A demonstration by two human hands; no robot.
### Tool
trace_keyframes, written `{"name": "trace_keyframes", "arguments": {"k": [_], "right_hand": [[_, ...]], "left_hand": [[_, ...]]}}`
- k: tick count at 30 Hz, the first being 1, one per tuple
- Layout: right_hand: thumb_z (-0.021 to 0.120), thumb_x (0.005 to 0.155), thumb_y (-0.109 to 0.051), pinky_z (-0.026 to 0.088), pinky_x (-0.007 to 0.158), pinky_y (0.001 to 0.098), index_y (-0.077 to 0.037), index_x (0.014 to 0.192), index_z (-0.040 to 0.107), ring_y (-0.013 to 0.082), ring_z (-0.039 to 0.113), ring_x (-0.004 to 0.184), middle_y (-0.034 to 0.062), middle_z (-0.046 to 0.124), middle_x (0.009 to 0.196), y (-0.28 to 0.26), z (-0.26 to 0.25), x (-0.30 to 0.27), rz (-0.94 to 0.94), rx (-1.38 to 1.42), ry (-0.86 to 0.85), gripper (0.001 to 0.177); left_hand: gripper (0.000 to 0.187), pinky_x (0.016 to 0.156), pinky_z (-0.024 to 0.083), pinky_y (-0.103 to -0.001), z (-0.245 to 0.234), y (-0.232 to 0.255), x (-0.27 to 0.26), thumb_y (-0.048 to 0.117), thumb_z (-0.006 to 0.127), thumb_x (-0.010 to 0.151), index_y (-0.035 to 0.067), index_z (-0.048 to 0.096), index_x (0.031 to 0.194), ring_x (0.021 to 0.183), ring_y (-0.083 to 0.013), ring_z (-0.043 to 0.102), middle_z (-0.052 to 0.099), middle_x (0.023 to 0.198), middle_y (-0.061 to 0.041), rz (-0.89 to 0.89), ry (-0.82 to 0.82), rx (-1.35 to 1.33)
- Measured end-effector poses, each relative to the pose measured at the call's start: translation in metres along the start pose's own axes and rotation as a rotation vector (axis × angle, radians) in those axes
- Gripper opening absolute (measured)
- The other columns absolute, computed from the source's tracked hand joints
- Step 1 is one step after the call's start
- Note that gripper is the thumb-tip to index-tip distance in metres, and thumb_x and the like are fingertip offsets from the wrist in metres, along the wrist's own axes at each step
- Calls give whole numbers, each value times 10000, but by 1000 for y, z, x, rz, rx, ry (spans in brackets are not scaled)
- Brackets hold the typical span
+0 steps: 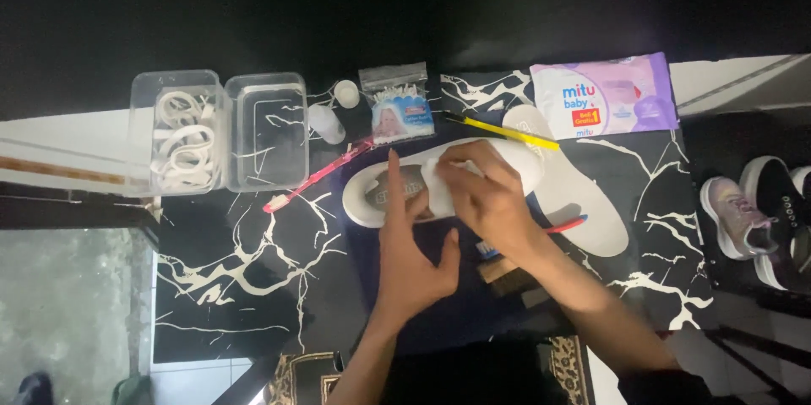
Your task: Cleaning the interior and exterior of a white shoe using cotton swabs, wipes, and a brush.
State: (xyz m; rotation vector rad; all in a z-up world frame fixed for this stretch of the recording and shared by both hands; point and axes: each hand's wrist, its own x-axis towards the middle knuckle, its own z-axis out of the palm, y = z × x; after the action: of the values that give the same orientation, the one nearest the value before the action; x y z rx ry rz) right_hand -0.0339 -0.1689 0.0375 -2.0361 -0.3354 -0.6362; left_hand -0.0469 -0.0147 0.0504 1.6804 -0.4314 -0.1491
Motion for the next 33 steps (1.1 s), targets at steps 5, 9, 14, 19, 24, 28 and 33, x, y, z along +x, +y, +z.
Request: {"name": "trace_keyframes", "arguments": {"k": [5, 9, 14, 19, 24, 28, 33], "right_hand": [[668, 823, 42, 587, 632, 406, -46, 855, 791, 286, 698, 658, 146, 745, 925, -1, -2, 1, -29, 250, -61, 155], [549, 932, 54, 598, 704, 414, 3, 875, 774, 332, 685, 759, 189, 700, 965, 1, -5, 2, -196, -266, 75, 238], [525, 924, 102, 591, 914, 397, 18, 905, 702, 296, 689, 997, 139, 672, 1038, -1, -16, 6, -80, 8, -176, 196], [614, 947, 32, 584, 879, 386, -16, 914, 735, 260, 710, 950, 106, 733, 1003, -2, -16, 10, -37, -10, -206, 135], [755, 875, 32, 568, 838, 356, -50, 957, 753, 263, 708, 912, 102, 748, 978, -17, -20, 9, 65, 160, -226, 116], [662, 916, 31, 578, 833, 367, -32, 933, 757, 245, 704, 885, 101, 747, 953, -21, -25, 10, -45, -34, -266, 115], [586, 913, 52, 615, 859, 349, -63, 878, 734, 208, 725, 901, 62, 746, 941, -23, -26, 8, 14, 97, -341, 191]], "left_hand": [[1074, 1171, 333, -562, -1, 11, 2, -46, 595, 732, -62, -20, 1612, 1304, -428, 593, 680, 1318, -241, 18, -10, -85], [1077, 1180, 318, -571, -2, 2, -2, -26, 590, 739, -71, -45, 1607, 1338, -447, 559, 645, 1339, -294, 29, -19, -81], [967, 1043, 509, -454, -6, -2, -19, 305, 652, 837, 24, 149, 1613, 1261, -398, 669, 623, 1400, -261, -48, -58, 121], [876, 950, 479, -424, -11, -5, -35, 427, 653, 920, 9, 271, 1589, 1123, -326, 641, 658, 1219, -200, -48, -113, 123], [860, 965, 459, -408, -19, -4, -37, 450, 611, 970, 36, 219, 1613, 1136, -284, 588, 603, 1334, -179, -53, -159, -70], [838, 942, 443, -376, -21, -8, -41, 408, 638, 973, 40, 249, 1617, 1039, -234, 569, 581, 1145, -89, 0, -157, -125], [878, 950, 470, -382, -23, -6, -36, 469, 605, 958, 50, 220, 1626, 1063, -248, 607, 608, 1157, -107, -25, -171, -120]]}}
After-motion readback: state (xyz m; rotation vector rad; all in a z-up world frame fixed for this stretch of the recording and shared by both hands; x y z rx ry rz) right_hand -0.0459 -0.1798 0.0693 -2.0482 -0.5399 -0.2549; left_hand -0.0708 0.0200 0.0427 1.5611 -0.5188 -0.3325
